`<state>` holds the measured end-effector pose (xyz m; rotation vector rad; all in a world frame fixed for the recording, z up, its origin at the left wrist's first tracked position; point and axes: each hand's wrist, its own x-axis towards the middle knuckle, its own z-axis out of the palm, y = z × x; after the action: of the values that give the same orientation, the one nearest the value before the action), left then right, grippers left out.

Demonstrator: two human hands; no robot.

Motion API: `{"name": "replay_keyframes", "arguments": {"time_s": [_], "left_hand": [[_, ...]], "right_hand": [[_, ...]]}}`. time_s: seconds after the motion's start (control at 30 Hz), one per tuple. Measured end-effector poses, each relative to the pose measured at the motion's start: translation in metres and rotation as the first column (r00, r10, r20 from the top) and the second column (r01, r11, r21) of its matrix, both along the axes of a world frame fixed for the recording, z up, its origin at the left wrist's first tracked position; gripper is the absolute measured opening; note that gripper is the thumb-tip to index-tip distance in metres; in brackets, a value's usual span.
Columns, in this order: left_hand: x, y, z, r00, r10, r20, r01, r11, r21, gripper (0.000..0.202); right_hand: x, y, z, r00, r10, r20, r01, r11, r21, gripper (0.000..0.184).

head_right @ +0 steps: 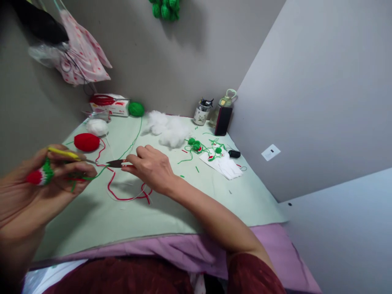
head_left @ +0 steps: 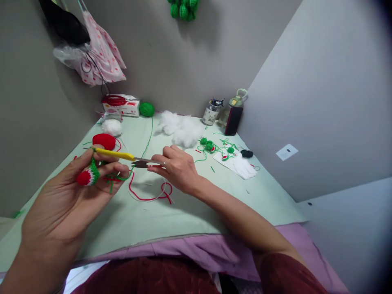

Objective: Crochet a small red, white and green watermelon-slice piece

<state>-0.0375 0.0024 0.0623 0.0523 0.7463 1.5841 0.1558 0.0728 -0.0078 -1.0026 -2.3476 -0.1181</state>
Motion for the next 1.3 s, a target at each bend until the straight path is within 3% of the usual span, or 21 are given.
{"name": "replay_keyframes", "arguments": {"time_s": [0.2, 0.27, 0.33, 0.4, 0.43, 0.53, 0.77, 0.97, 1.03, 1.2, 1.3], "left_hand": [[0.006, -0.001, -0.003, 0.999, -0.033, -0.009, 0.031, 0.992, -0.123, 0.033], [0.011, -0.002, -0.014, 0.995, -0.101, -0.015, 0.097, 0.979, -0.182, 0.03], [0.02, -0.006, -0.03, 0.974, -0.223, -0.042, 0.21, 0.955, -0.21, 0.02], [0.032, -0.011, -0.047, 0.928, -0.359, -0.099, 0.349, 0.931, -0.105, 0.011], [0.038, -0.013, -0.055, 0.907, -0.4, -0.13, 0.4, 0.916, -0.033, 0.008], [0.051, -0.019, -0.07, 0.842, -0.48, -0.248, 0.512, 0.855, 0.083, 0.008], [0.048, -0.02, -0.073, 0.687, -0.572, -0.448, 0.674, 0.732, 0.099, 0.025], [0.048, -0.023, -0.082, 0.548, -0.631, -0.549, 0.775, 0.63, 0.048, 0.048], [0.049, -0.024, -0.084, 0.521, -0.632, -0.575, 0.783, 0.621, 0.026, 0.05], [0.052, -0.025, -0.083, 0.517, -0.672, -0.53, 0.793, 0.609, 0.001, 0.035], [0.054, -0.026, -0.082, 0.533, -0.711, -0.459, 0.809, 0.587, 0.032, 0.021]], "right_hand": [[0.022, -0.009, -0.008, 0.987, -0.119, 0.112, 0.133, 0.984, -0.121, 0.025], [0.034, -0.024, -0.008, 0.992, -0.104, 0.065, 0.114, 0.979, -0.167, 0.041], [0.04, -0.045, -0.005, 0.988, -0.014, -0.152, -0.023, 0.971, -0.237, 0.063], [0.04, -0.068, -0.003, 0.919, 0.077, -0.386, -0.211, 0.924, -0.319, 0.068], [0.038, -0.078, -0.002, 0.877, 0.076, -0.474, -0.255, 0.91, -0.326, 0.06], [0.027, -0.1, -0.007, 0.741, -0.045, -0.67, -0.227, 0.923, -0.312, 0.029], [0.02, -0.107, -0.022, 0.517, -0.204, -0.832, -0.18, 0.924, -0.338, 0.007], [0.027, -0.106, -0.023, 0.354, -0.188, -0.916, -0.224, 0.934, -0.278, 0.001], [0.026, -0.106, -0.023, 0.383, -0.183, -0.906, -0.193, 0.943, -0.272, 0.008], [0.026, -0.107, -0.023, 0.592, -0.126, -0.796, 0.027, 0.99, -0.137, 0.035], [0.032, -0.105, -0.02, 0.612, -0.177, -0.77, 0.07, 0.983, -0.17, 0.027]]}}
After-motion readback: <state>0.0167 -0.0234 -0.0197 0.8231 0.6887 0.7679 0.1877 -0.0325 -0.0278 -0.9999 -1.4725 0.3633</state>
